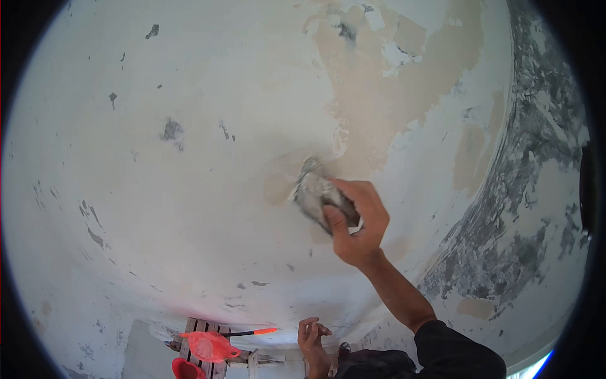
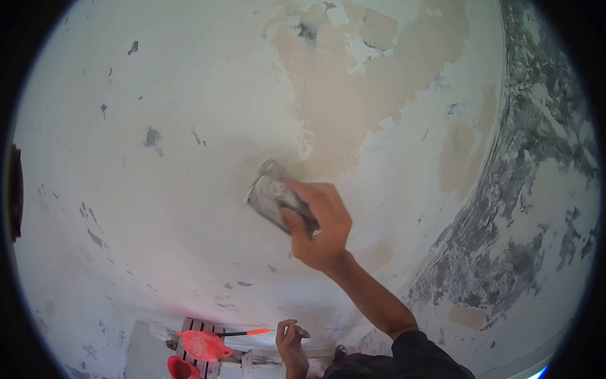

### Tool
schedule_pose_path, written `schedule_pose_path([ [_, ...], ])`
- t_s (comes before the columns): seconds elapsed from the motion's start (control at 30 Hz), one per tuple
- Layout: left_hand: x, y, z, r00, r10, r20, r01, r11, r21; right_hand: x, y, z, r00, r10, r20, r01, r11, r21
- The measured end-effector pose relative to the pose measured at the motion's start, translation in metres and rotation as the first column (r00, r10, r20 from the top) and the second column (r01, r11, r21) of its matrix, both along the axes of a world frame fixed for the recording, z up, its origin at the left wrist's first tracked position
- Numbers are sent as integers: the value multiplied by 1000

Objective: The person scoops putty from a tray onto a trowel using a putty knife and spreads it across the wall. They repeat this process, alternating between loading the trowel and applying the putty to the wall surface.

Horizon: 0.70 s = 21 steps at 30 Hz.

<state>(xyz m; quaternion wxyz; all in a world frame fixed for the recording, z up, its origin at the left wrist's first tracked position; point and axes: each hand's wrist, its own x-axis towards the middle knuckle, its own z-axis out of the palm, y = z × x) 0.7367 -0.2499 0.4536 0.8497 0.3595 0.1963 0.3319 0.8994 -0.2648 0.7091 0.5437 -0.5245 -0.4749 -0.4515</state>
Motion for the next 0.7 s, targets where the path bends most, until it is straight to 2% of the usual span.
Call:
schedule_pose_path([
  [0.07, -1, 3, 1, 1000, 22, -14, -22, 1000, -11, 17, -11, 14, 986, -153, 62, 147, 985, 92],
  [0.1, 0, 4, 3, 1000, 24, -4, -24, 1000, -2, 23, -10, 16, 988, -140, 63, 134, 987, 83],
  [0.17, 1, 4, 4, 999, 34, 7, -35, 999, 4, 37, -3, 15, 949, -283, 135, 270, 957, 106],
  [0.23, 5, 3, 4, 1000, 10, 25, -10, 1000, 2, 36, 13, 10, 957, -242, 159, 228, 968, 104],
  [0.37, 3, 2, 9, 1000, 9, 29, -9, 1000, 20, 19, 48, -19, 967, -190, 172, 201, 978, -50],
  [0.43, 0, 1, 6, 999, 32, 11, -32, 999, 8, 7, 68, -36, 982, -83, 167, 112, 979, -171],
  [0.47, -1, 2, 4, 999, 31, 11, -31, 1000, 7, 1, 78, -47, 982, -84, 167, 113, 979, -172],
  [0.53, -3, 3, -2, 999, 46, 3, -46, 998, -35, -11, 92, -61, 985, 99, 144, -41, 934, -356],
  [0.57, -4, 3, -5, 999, 48, 0, -48, 998, -37, -14, 90, -62, 985, 101, 142, -44, 933, -358],
  [0.63, -5, 4, -9, 998, 57, 7, -57, 997, -49, -22, 81, -57, 976, 217, 0, -204, 918, -341],
  [0.7, -7, 6, -6, 998, 65, -1, -65, 997, -50, -18, 63, -35, 988, 151, 19, -143, 965, -220],
])
